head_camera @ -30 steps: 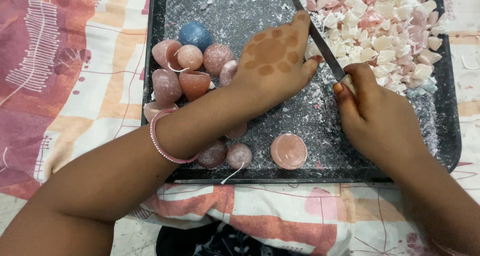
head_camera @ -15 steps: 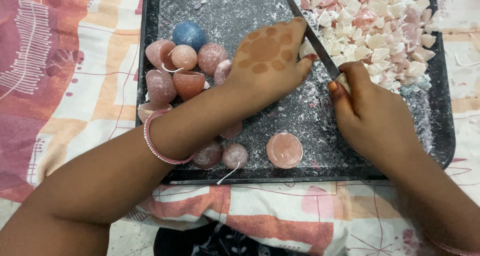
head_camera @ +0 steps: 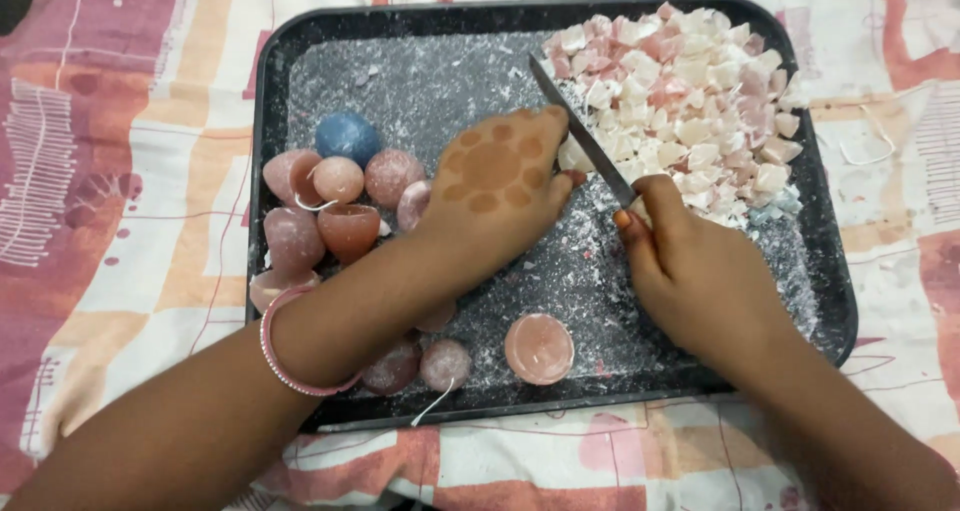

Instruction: The person is using a knife to chop small, ball-shaped wax pieces into smaller shavings on a black tray.

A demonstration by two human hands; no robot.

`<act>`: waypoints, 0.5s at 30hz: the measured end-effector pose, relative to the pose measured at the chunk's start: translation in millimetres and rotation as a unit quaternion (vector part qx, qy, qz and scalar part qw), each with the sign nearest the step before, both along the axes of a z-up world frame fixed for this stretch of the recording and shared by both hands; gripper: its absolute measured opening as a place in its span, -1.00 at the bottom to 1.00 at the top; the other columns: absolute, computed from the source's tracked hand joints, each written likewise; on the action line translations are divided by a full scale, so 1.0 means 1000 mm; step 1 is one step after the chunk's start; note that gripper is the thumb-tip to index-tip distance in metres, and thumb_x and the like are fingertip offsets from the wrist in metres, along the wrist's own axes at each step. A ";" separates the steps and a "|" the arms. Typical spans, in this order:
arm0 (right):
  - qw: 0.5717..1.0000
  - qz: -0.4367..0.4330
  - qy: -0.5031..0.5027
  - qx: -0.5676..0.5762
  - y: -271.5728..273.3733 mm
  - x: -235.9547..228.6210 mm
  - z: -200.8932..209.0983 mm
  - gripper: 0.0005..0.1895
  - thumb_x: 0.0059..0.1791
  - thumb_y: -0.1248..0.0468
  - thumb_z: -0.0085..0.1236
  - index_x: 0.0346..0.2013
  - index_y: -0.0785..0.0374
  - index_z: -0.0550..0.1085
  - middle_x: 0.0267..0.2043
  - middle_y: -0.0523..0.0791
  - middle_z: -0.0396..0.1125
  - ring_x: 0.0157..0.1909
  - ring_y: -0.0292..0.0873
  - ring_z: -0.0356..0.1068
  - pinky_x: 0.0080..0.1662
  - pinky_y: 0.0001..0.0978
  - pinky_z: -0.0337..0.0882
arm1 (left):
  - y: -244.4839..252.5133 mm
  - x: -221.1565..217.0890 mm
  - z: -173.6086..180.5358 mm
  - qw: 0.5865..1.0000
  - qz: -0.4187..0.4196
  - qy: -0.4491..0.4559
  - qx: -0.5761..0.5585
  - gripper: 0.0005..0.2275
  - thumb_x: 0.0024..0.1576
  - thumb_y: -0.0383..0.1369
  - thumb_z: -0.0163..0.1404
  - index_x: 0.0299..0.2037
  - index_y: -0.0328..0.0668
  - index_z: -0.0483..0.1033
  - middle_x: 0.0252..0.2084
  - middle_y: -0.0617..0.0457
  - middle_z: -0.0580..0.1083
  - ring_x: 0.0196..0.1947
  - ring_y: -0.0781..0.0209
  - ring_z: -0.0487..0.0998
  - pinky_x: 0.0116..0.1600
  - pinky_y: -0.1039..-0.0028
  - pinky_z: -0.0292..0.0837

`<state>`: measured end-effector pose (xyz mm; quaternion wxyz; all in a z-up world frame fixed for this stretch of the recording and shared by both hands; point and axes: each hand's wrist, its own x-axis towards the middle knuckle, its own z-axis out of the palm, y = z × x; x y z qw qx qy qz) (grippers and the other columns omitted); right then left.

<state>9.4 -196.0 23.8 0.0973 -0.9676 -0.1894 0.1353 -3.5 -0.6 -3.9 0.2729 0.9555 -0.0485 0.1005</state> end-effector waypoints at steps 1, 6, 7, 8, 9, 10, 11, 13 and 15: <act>1.000 -0.002 -0.006 0.001 0.000 0.001 0.002 -0.68 0.13 0.07 -0.15 0.10 0.15 0.25 -0.47 0.13 0.47 -0.38 0.27 0.50 -0.29 0.12 0.42 | 0.000 0.002 0.002 1.000 -0.002 -0.006 0.001 -0.73 0.13 -0.23 0.10 -0.12 -0.22 0.40 -0.19 -0.10 0.53 -0.14 -0.05 0.56 -0.03 0.13 0.41; 0.999 0.011 -0.025 0.032 -0.003 -0.001 -0.002 -0.68 0.11 0.07 -0.12 0.07 0.16 0.27 -0.46 0.14 0.46 -0.38 0.30 0.48 -0.32 0.14 0.41 | 0.002 -0.002 0.004 1.000 -0.004 -0.016 0.000 -0.73 0.15 -0.21 0.08 -0.09 -0.21 0.42 -0.17 -0.10 0.53 -0.10 -0.07 0.56 0.00 0.11 0.41; 0.999 0.013 -0.022 0.033 -0.003 -0.001 -0.003 -0.68 0.11 0.07 -0.12 0.07 0.16 0.27 -0.46 0.14 0.46 -0.38 0.30 0.48 -0.32 0.14 0.41 | 0.002 -0.002 0.002 1.000 -0.002 -0.012 0.001 -0.73 0.15 -0.21 0.08 -0.09 -0.21 0.42 -0.17 -0.10 0.53 -0.10 -0.07 0.56 0.00 0.11 0.41; 0.999 0.012 -0.028 0.033 -0.003 -0.001 -0.003 -0.67 0.11 0.07 -0.11 0.08 0.17 0.28 -0.45 0.14 0.46 -0.37 0.31 0.48 -0.31 0.15 0.41 | 0.001 -0.001 0.000 1.000 0.000 -0.023 -0.004 -0.72 0.14 -0.20 0.08 -0.09 -0.21 0.42 -0.16 -0.10 0.54 -0.09 -0.08 0.56 0.01 0.11 0.41; 0.999 0.011 -0.034 0.033 -0.003 -0.002 -0.003 -0.67 0.11 0.07 -0.11 0.08 0.17 0.28 -0.44 0.15 0.46 -0.36 0.32 0.47 -0.30 0.17 0.40 | 0.001 -0.001 -0.002 0.999 0.002 -0.034 -0.008 -0.72 0.14 -0.20 0.08 -0.09 -0.20 0.43 -0.15 -0.11 0.55 -0.08 -0.08 0.57 0.02 0.12 0.42; 0.999 0.011 -0.034 0.033 -0.003 -0.001 -0.003 -0.67 0.11 0.07 -0.11 0.08 0.17 0.28 -0.44 0.15 0.46 -0.36 0.32 0.47 -0.30 0.17 0.40 | 0.001 0.001 -0.002 0.999 0.003 -0.033 -0.008 -0.72 0.14 -0.20 0.08 -0.09 -0.20 0.43 -0.15 -0.11 0.55 -0.08 -0.08 0.57 0.02 0.12 0.42; 0.999 0.015 -0.037 0.034 -0.004 -0.001 -0.004 -0.66 0.12 0.07 -0.10 0.08 0.18 0.28 -0.43 0.15 0.46 -0.36 0.32 0.47 -0.30 0.17 0.41 | 0.001 0.002 -0.001 1.000 0.004 -0.025 -0.002 -0.71 0.14 -0.19 0.08 -0.10 -0.22 0.42 -0.16 -0.12 0.54 -0.10 -0.09 0.57 0.01 0.11 0.41; 0.999 0.019 -0.037 0.034 -0.005 -0.002 -0.005 -0.66 0.12 0.07 -0.10 0.09 0.19 0.28 -0.43 0.15 0.46 -0.36 0.32 0.47 -0.30 0.17 0.41 | 0.000 0.001 -0.003 1.000 0.006 -0.014 0.002 -0.71 0.13 -0.19 0.08 -0.11 -0.23 0.42 -0.17 -0.12 0.54 -0.11 -0.09 0.57 -0.01 0.10 0.40; 0.999 0.016 -0.040 0.031 -0.004 -0.001 -0.005 -0.67 0.12 0.07 -0.10 0.08 0.19 0.29 -0.42 0.15 0.46 -0.35 0.32 0.47 -0.29 0.17 0.41 | 0.000 0.002 -0.006 0.999 0.006 -0.038 0.002 -0.71 0.13 -0.20 0.08 -0.10 -0.23 0.42 -0.15 -0.12 0.55 -0.08 -0.10 0.57 0.02 0.11 0.41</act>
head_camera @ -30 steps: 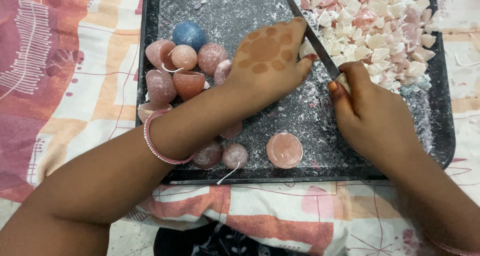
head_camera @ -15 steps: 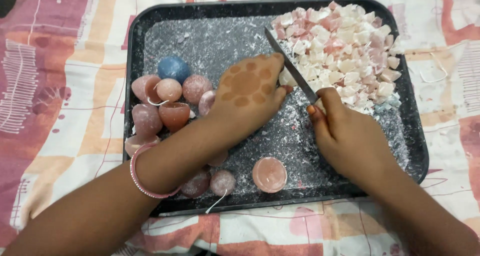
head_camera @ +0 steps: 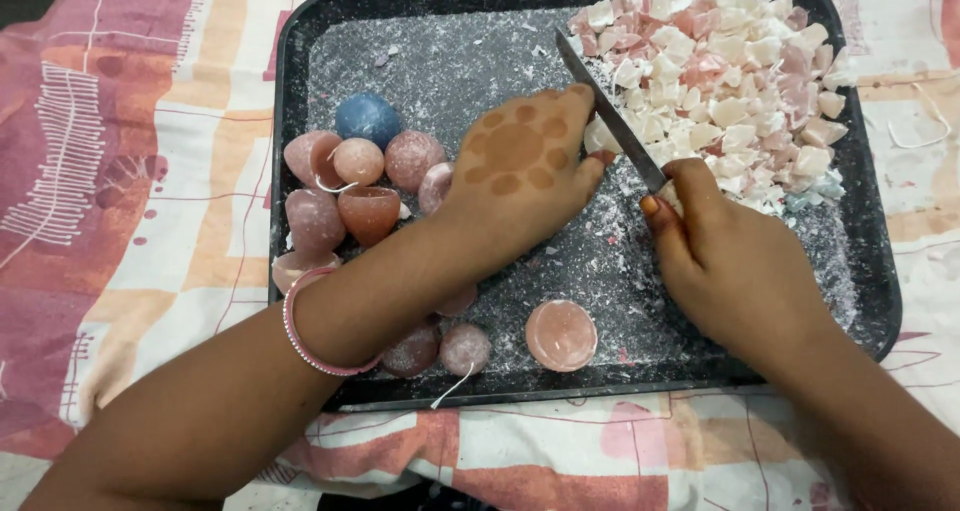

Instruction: The person is using a knife to chop small, ball-shaped wax pieces into smaller shavings on a black tray.

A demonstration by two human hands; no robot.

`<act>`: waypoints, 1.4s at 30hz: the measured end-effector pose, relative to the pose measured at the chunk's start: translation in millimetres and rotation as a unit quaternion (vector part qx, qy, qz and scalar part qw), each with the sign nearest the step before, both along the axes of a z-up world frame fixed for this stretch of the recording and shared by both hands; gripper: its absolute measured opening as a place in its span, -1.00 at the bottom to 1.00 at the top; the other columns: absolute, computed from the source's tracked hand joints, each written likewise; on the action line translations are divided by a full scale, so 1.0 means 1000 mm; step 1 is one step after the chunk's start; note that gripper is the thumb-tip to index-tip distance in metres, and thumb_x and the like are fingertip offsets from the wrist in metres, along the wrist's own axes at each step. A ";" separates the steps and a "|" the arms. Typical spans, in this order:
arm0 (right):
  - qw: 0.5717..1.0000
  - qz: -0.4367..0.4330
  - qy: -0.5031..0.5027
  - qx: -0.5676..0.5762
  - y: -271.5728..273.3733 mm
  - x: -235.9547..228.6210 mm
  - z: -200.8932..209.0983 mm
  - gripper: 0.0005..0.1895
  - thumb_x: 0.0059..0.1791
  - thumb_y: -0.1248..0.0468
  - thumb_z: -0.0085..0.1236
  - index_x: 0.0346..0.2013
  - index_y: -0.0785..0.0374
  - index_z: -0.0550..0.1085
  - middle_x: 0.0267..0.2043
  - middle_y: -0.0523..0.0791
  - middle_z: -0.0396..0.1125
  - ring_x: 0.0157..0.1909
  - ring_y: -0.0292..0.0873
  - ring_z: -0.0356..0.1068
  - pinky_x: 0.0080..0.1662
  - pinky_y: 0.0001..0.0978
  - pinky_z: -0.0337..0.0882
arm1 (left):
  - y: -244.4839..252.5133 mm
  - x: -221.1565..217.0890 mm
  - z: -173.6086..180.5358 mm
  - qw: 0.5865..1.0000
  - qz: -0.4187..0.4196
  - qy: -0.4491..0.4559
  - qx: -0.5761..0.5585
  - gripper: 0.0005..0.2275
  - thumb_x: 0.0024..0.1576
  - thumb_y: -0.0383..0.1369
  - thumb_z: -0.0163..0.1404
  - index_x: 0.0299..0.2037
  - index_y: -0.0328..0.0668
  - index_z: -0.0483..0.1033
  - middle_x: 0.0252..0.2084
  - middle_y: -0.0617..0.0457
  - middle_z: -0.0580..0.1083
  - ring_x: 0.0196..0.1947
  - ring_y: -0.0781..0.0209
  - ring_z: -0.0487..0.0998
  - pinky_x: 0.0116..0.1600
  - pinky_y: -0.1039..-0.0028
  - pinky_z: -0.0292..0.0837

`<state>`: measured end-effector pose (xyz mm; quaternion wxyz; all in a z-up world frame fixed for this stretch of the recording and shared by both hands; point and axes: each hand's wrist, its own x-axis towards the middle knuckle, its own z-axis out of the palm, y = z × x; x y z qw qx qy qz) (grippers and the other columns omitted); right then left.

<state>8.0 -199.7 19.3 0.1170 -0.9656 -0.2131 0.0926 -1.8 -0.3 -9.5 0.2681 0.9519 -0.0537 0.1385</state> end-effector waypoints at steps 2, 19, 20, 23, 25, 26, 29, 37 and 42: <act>1.000 -0.004 0.004 -0.005 0.000 0.000 0.001 -0.66 0.12 0.06 -0.10 0.09 0.19 0.29 -0.42 0.15 0.46 -0.35 0.32 0.47 -0.28 0.18 0.41 | 0.000 0.001 -0.004 1.000 -0.003 -0.012 -0.002 -0.72 0.14 -0.20 0.08 -0.09 -0.23 0.42 -0.15 -0.13 0.55 -0.08 -0.10 0.57 0.01 0.11 0.42; 1.000 0.005 -0.007 -0.028 0.000 -0.004 0.001 -0.67 0.13 0.09 -0.11 0.08 0.22 0.27 -0.43 0.14 0.46 -0.39 0.30 0.47 -0.32 0.15 0.40 | -0.002 0.001 0.001 1.000 -0.004 0.024 0.016 -0.75 0.17 -0.20 0.05 -0.13 -0.22 0.40 -0.22 -0.09 0.54 -0.16 -0.03 0.58 -0.04 0.15 0.43; 0.999 0.010 -0.015 -0.029 -0.001 -0.004 0.000 -0.68 0.13 0.10 -0.11 0.07 0.22 0.26 -0.44 0.13 0.46 -0.40 0.30 0.46 -0.33 0.16 0.40 | -0.001 0.002 0.002 1.000 -0.004 0.026 0.014 -0.75 0.17 -0.20 0.05 -0.13 -0.21 0.41 -0.21 -0.09 0.54 -0.15 -0.03 0.58 -0.03 0.14 0.43; 0.999 0.020 -0.032 -0.028 -0.001 -0.004 -0.001 -0.70 0.13 0.11 -0.11 0.05 0.23 0.26 -0.45 0.13 0.45 -0.42 0.30 0.45 -0.36 0.16 0.39 | -0.001 0.001 0.004 0.999 0.000 0.034 0.008 -0.73 0.14 -0.18 0.08 -0.14 -0.21 0.42 -0.20 -0.10 0.54 -0.13 -0.04 0.58 -0.01 0.13 0.43; 0.998 0.027 -0.042 -0.028 0.000 -0.007 -0.002 -0.70 0.14 0.11 -0.11 0.05 0.23 0.25 -0.46 0.12 0.44 -0.44 0.30 0.45 -0.38 0.16 0.39 | 0.001 0.001 0.009 0.999 0.007 0.039 0.002 -0.71 0.12 -0.16 0.10 -0.14 -0.21 0.43 -0.20 -0.10 0.55 -0.11 -0.06 0.57 0.01 0.12 0.42; 0.998 0.027 -0.039 -0.033 0.001 -0.009 -0.001 -0.72 0.16 0.10 -0.13 0.03 0.22 0.25 -0.49 0.12 0.43 -0.47 0.29 0.44 -0.39 0.15 0.38 | 0.002 0.002 0.014 0.998 0.030 0.052 -0.021 -0.63 0.05 -0.15 0.14 -0.08 -0.23 0.42 -0.15 -0.14 0.53 -0.11 -0.12 0.56 -0.02 0.11 0.41; 0.998 0.027 -0.053 -0.021 0.002 -0.005 -0.002 -0.74 0.16 0.10 -0.14 -0.03 0.23 0.23 -0.53 0.11 0.43 -0.50 0.28 0.43 -0.42 0.15 0.37 | 0.006 0.019 0.044 0.996 0.069 0.050 -0.035 -0.55 0.01 -0.13 0.15 0.01 -0.22 0.41 -0.08 -0.14 0.51 -0.07 -0.10 0.55 0.00 0.13 0.41; 0.998 0.027 -0.045 -0.026 0.003 -0.006 -0.004 -0.72 0.14 0.09 -0.16 -0.08 0.26 0.23 -0.55 0.12 0.42 -0.50 0.27 0.44 -0.43 0.16 0.39 | -0.005 0.143 0.018 0.984 0.142 -0.089 0.058 -0.21 0.00 0.26 -0.04 0.20 -0.32 0.35 0.16 -0.25 0.42 0.23 -0.23 0.34 0.17 -0.28 0.08; 0.997 0.041 -0.057 -0.020 0.004 -0.007 -0.004 -0.71 0.14 0.08 -0.18 -0.11 0.27 0.24 -0.54 0.12 0.42 -0.49 0.26 0.46 -0.42 0.15 0.41 | -0.015 0.155 0.007 0.958 0.156 0.203 0.127 -0.09 0.09 0.43 -0.56 0.25 -0.25 0.34 0.21 -0.17 0.39 0.34 -0.06 0.27 0.41 -0.23 -0.12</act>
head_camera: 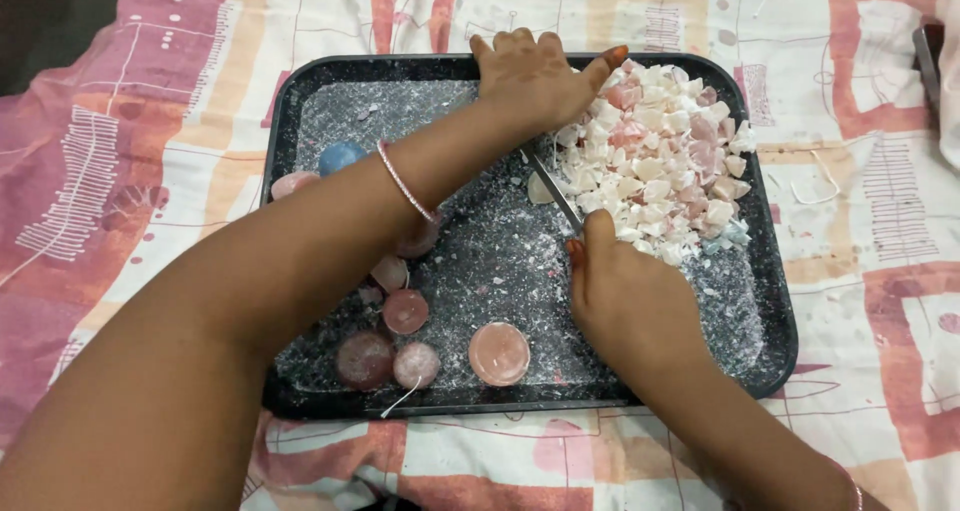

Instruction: The person is using a knife to chop small, ball-shaped wax pieces into smaller shavings on a black tray.

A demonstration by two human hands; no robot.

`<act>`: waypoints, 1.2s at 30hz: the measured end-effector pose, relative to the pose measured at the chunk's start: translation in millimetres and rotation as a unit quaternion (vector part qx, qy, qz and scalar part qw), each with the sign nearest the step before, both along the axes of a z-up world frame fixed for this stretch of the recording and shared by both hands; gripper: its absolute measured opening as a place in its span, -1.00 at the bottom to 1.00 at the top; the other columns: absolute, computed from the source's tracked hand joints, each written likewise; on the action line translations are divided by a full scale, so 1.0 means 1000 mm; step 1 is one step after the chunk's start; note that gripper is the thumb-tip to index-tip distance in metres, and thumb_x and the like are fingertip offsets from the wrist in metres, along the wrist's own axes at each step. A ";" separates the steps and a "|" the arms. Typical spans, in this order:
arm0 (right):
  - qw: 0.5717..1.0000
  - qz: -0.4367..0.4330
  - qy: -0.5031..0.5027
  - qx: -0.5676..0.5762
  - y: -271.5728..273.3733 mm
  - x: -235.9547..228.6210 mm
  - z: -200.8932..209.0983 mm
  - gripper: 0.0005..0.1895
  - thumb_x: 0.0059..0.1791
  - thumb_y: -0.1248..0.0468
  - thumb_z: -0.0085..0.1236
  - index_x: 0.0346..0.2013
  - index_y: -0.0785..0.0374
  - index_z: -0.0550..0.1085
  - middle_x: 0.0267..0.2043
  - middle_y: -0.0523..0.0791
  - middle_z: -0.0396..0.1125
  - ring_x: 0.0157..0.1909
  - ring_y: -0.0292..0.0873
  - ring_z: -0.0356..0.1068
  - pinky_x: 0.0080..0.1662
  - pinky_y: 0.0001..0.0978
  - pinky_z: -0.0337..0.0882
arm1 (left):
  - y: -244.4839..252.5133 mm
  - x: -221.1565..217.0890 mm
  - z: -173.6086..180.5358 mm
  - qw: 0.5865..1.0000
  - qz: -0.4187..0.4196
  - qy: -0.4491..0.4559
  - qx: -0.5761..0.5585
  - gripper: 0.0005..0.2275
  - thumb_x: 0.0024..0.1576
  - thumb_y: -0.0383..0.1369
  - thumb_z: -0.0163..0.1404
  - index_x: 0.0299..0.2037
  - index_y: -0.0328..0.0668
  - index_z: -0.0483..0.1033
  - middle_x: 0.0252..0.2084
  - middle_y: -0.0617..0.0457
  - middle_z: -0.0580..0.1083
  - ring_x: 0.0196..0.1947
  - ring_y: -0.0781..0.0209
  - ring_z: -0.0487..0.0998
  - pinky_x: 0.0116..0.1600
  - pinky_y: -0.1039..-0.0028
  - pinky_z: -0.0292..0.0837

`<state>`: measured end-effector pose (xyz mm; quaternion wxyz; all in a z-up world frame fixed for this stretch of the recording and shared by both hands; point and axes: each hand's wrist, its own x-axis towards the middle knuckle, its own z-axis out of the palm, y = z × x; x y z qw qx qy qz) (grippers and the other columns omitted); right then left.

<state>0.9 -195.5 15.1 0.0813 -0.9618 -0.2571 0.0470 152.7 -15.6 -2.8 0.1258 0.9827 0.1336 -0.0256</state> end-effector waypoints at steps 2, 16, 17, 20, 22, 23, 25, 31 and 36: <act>1.000 -0.002 0.007 -0.003 0.000 0.000 0.002 -0.72 0.13 0.10 -0.19 -0.11 0.28 0.24 -0.54 0.12 0.42 -0.49 0.25 0.47 -0.42 0.14 0.42 | 0.000 -0.005 0.002 1.000 -0.017 0.008 -0.015 -0.09 0.10 0.42 -0.59 0.25 -0.25 0.36 0.20 -0.17 0.41 0.34 -0.04 0.30 0.42 -0.20 -0.09; 0.996 -0.027 0.030 -0.082 0.018 0.001 0.006 -0.73 0.15 0.11 -0.26 -0.12 0.27 0.26 -0.43 0.17 0.44 -0.43 0.25 0.50 -0.39 0.08 0.48 | 0.008 -0.006 -0.018 0.993 -0.051 -0.106 -0.012 -0.08 0.07 0.46 -0.50 0.13 -0.31 0.44 0.07 -0.23 0.43 0.19 -0.08 0.38 0.25 -0.03 0.10; 0.995 -0.031 0.037 -0.090 0.020 0.001 0.008 -0.73 0.16 0.10 -0.27 -0.13 0.26 0.26 -0.43 0.16 0.45 -0.42 0.25 0.51 -0.38 0.08 0.48 | 0.009 -0.007 -0.017 0.992 -0.054 -0.115 -0.015 -0.08 0.06 0.47 -0.46 0.08 -0.32 0.47 0.04 -0.19 0.46 0.16 -0.04 0.40 0.24 0.02 0.12; 0.992 -0.036 0.060 -0.103 0.023 0.003 0.013 -0.72 0.16 0.09 -0.28 -0.14 0.25 0.25 -0.43 0.16 0.45 -0.42 0.24 0.51 -0.37 0.07 0.49 | 0.009 -0.008 -0.016 0.989 -0.053 -0.134 -0.018 -0.10 0.04 0.47 -0.40 0.00 -0.33 0.52 -0.04 -0.15 0.49 0.08 0.02 0.44 0.20 0.09 0.15; 0.991 -0.035 0.073 -0.106 0.026 0.006 0.015 -0.72 0.16 0.09 -0.29 -0.13 0.25 0.25 -0.44 0.15 0.45 -0.41 0.23 0.51 -0.36 0.06 0.50 | 0.011 -0.007 -0.016 0.988 -0.048 -0.147 -0.018 -0.11 0.03 0.47 -0.38 -0.03 -0.33 0.53 -0.08 -0.15 0.50 0.03 0.04 0.46 0.17 0.10 0.15; 0.989 -0.043 0.081 -0.114 0.027 0.007 0.015 -0.73 0.16 0.09 -0.28 -0.14 0.24 0.25 -0.44 0.15 0.46 -0.41 0.24 0.51 -0.35 0.08 0.49 | 0.012 -0.008 -0.016 0.987 -0.055 -0.151 -0.029 -0.11 0.02 0.47 -0.37 -0.06 -0.32 0.54 -0.09 -0.13 0.50 0.03 0.05 0.46 0.18 0.12 0.15; 0.987 -0.051 0.093 -0.122 0.028 0.008 0.014 -0.73 0.15 0.08 -0.28 -0.15 0.24 0.25 -0.43 0.14 0.46 -0.41 0.24 0.51 -0.34 0.09 0.49 | 0.012 -0.008 -0.017 0.986 -0.062 -0.151 -0.042 -0.12 0.02 0.48 -0.36 -0.08 -0.32 0.55 -0.11 -0.12 0.51 0.03 0.06 0.46 0.18 0.13 0.15; 0.989 -0.043 0.085 -0.112 0.028 0.012 0.009 -0.74 0.11 0.10 -0.22 -0.15 0.25 0.25 -0.41 0.15 0.46 -0.40 0.25 0.51 -0.33 0.09 0.50 | 0.015 -0.005 -0.020 0.979 -0.051 -0.188 -0.057 -0.12 -0.01 0.48 -0.31 -0.17 -0.32 0.59 -0.14 -0.11 0.52 0.01 0.07 0.47 0.16 0.13 0.15; 0.987 -0.041 0.101 -0.114 0.029 0.014 0.005 -0.77 0.11 0.13 -0.21 -0.17 0.25 0.24 -0.43 0.12 0.45 -0.40 0.23 0.51 -0.34 0.07 0.50 | 0.018 -0.002 -0.027 0.974 -0.075 -0.202 -0.074 -0.15 0.01 0.47 -0.28 -0.19 -0.32 0.58 -0.17 -0.10 0.51 -0.01 0.06 0.48 0.17 0.10 0.14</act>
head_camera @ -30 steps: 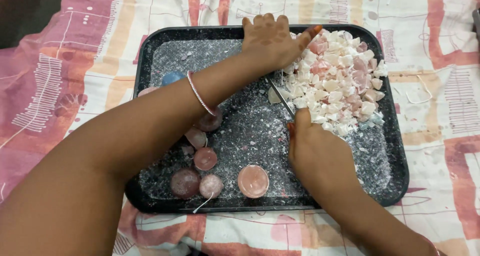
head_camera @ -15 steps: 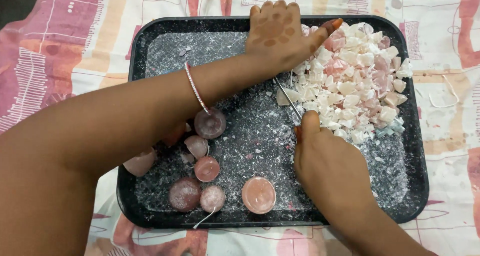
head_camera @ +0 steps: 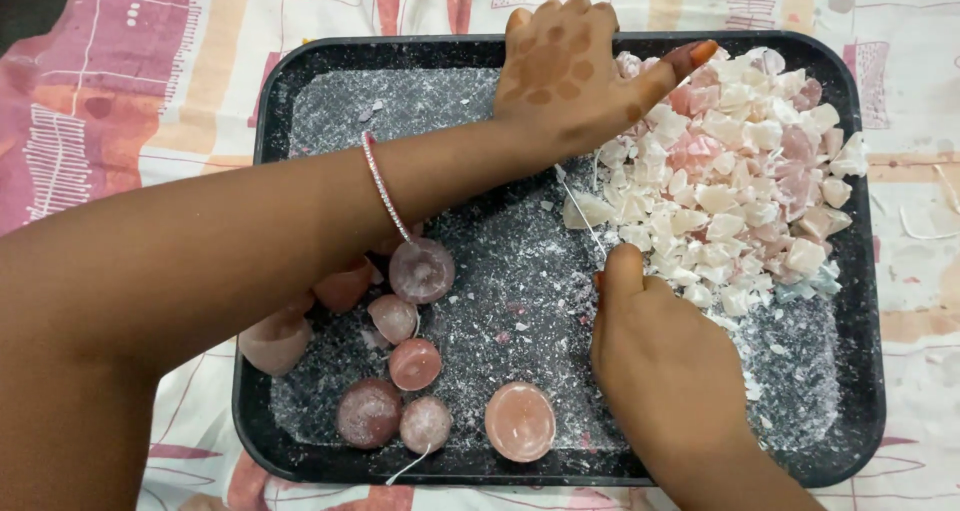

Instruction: The person is using a knife to chop small, ball-shaped wax pieces into smaller shavings on a black tray.

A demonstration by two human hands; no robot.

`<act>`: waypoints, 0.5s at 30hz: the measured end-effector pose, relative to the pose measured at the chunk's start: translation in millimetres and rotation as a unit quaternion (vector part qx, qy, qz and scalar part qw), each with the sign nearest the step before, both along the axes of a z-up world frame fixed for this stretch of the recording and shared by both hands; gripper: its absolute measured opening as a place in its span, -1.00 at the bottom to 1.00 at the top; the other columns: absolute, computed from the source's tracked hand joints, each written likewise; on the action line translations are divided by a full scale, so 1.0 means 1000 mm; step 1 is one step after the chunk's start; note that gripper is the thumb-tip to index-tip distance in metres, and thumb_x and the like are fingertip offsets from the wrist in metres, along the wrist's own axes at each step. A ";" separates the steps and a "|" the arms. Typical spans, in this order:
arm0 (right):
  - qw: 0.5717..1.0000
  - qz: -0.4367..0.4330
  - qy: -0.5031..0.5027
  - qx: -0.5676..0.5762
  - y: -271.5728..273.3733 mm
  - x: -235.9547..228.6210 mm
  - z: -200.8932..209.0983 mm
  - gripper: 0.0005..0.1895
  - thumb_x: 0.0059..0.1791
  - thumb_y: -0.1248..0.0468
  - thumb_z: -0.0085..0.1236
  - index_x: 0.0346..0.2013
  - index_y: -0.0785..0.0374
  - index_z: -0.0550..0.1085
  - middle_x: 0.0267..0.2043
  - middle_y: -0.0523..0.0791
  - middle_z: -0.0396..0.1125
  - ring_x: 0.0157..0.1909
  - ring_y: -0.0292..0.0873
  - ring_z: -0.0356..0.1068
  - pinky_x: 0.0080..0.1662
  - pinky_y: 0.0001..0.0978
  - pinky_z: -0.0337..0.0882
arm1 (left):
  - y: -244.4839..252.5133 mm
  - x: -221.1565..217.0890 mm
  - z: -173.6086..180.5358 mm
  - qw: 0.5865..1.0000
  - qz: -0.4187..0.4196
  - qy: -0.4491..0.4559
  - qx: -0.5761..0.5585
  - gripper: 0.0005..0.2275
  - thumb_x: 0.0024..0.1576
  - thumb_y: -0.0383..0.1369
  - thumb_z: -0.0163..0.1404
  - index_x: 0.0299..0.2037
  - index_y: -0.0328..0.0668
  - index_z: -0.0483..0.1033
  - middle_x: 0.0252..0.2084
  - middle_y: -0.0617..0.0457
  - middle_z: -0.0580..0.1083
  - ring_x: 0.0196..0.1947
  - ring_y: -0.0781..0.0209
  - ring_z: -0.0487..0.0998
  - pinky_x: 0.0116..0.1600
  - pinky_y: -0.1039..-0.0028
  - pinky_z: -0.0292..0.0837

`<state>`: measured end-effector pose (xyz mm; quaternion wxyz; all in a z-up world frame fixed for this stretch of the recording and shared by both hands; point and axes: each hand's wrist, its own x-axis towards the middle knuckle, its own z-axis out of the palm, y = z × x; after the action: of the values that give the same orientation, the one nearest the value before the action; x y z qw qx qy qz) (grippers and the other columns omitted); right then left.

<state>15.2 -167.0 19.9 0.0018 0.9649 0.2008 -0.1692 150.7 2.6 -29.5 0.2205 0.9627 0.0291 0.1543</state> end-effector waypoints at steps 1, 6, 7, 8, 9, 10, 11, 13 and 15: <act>1.000 -0.001 0.002 0.001 0.000 0.001 0.000 -0.77 0.11 0.13 -0.21 -0.17 0.25 0.24 -0.43 0.12 0.45 -0.40 0.23 0.51 -0.34 0.07 0.50 | 0.000 0.000 0.002 1.000 -0.001 0.002 0.001 -0.15 0.01 0.47 -0.28 -0.19 -0.32 0.58 -0.17 -0.10 0.51 -0.01 0.06 0.48 0.17 0.10 0.14; 1.000 0.016 -0.015 -0.009 -0.001 0.002 -0.002 -0.76 0.11 0.12 -0.20 -0.16 0.25 0.24 -0.45 0.11 0.44 -0.44 0.18 0.52 -0.40 0.00 0.50 | -0.001 -0.001 0.003 1.000 0.018 -0.015 -0.001 -0.17 0.01 0.46 -0.27 -0.22 -0.29 0.59 -0.20 -0.09 0.53 -0.03 0.06 0.51 0.19 0.10 0.16; 1.000 0.016 -0.015 -0.009 0.000 0.001 -0.002 -0.76 0.11 0.12 -0.20 -0.16 0.25 0.24 -0.45 0.11 0.44 -0.44 0.18 0.52 -0.40 0.00 0.50 | -0.001 0.000 0.001 1.000 0.018 -0.015 0.000 -0.17 0.01 0.46 -0.27 -0.22 -0.29 0.59 -0.20 -0.09 0.53 -0.03 0.06 0.51 0.19 0.10 0.16; 0.999 0.023 -0.022 -0.011 0.000 0.001 -0.002 -0.76 0.13 0.11 -0.21 -0.16 0.25 0.25 -0.45 0.11 0.44 -0.44 0.17 0.52 -0.41 -0.01 0.51 | 0.000 0.000 0.000 0.999 0.015 -0.029 -0.001 -0.18 0.01 0.46 -0.26 -0.23 -0.29 0.59 -0.20 -0.10 0.53 -0.04 0.05 0.51 0.17 0.09 0.16; 0.999 0.029 -0.031 -0.013 0.000 0.002 -0.002 -0.75 0.14 0.11 -0.22 -0.16 0.25 0.25 -0.44 0.10 0.44 -0.44 0.16 0.52 -0.42 -0.02 0.51 | 0.000 0.002 -0.002 0.999 0.013 -0.044 -0.002 -0.18 0.02 0.45 -0.26 -0.23 -0.30 0.59 -0.21 -0.11 0.53 -0.04 0.03 0.51 0.16 0.08 0.16; 0.999 0.029 -0.032 -0.014 0.000 0.002 -0.001 -0.75 0.14 0.11 -0.22 -0.16 0.25 0.25 -0.44 0.10 0.44 -0.44 0.16 0.52 -0.42 -0.02 0.51 | 0.000 0.001 0.001 0.999 0.012 -0.045 -0.002 -0.18 0.02 0.45 -0.26 -0.23 -0.30 0.59 -0.21 -0.11 0.53 -0.04 0.03 0.51 0.16 0.08 0.16; 0.999 0.026 -0.031 -0.007 0.000 0.003 -0.001 -0.75 0.13 0.10 -0.21 -0.16 0.24 0.25 -0.45 0.09 0.44 -0.45 0.16 0.52 -0.41 0.00 0.50 | 0.001 0.001 0.004 1.000 0.010 -0.017 -0.002 -0.19 0.04 0.44 -0.26 -0.22 -0.30 0.59 -0.20 -0.11 0.53 -0.04 0.04 0.52 0.17 0.09 0.17; 0.999 0.023 -0.027 -0.001 0.000 0.004 -0.001 -0.76 0.12 0.10 -0.20 -0.17 0.23 0.26 -0.46 0.09 0.44 -0.46 0.16 0.52 -0.41 0.01 0.50 | 0.001 0.001 0.003 1.000 0.008 0.013 -0.002 -0.20 0.07 0.42 -0.26 -0.22 -0.30 0.59 -0.19 -0.11 0.53 -0.04 0.05 0.52 0.19 0.09 0.18; 0.999 0.024 -0.026 0.014 0.000 0.004 0.001 -0.74 0.12 0.10 -0.21 -0.16 0.25 0.25 -0.45 0.11 0.44 -0.45 0.19 0.51 -0.41 0.02 0.49 | 0.002 0.002 -0.001 0.999 0.007 -0.033 -0.009 -0.22 0.07 0.41 -0.25 -0.21 -0.28 0.60 -0.19 -0.11 0.54 -0.07 0.05 0.54 0.18 0.09 0.18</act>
<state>19.0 -167.1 20.8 -0.0022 0.9638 0.2261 -0.1415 153.1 5.1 -30.5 0.2290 0.9547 0.0303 0.1875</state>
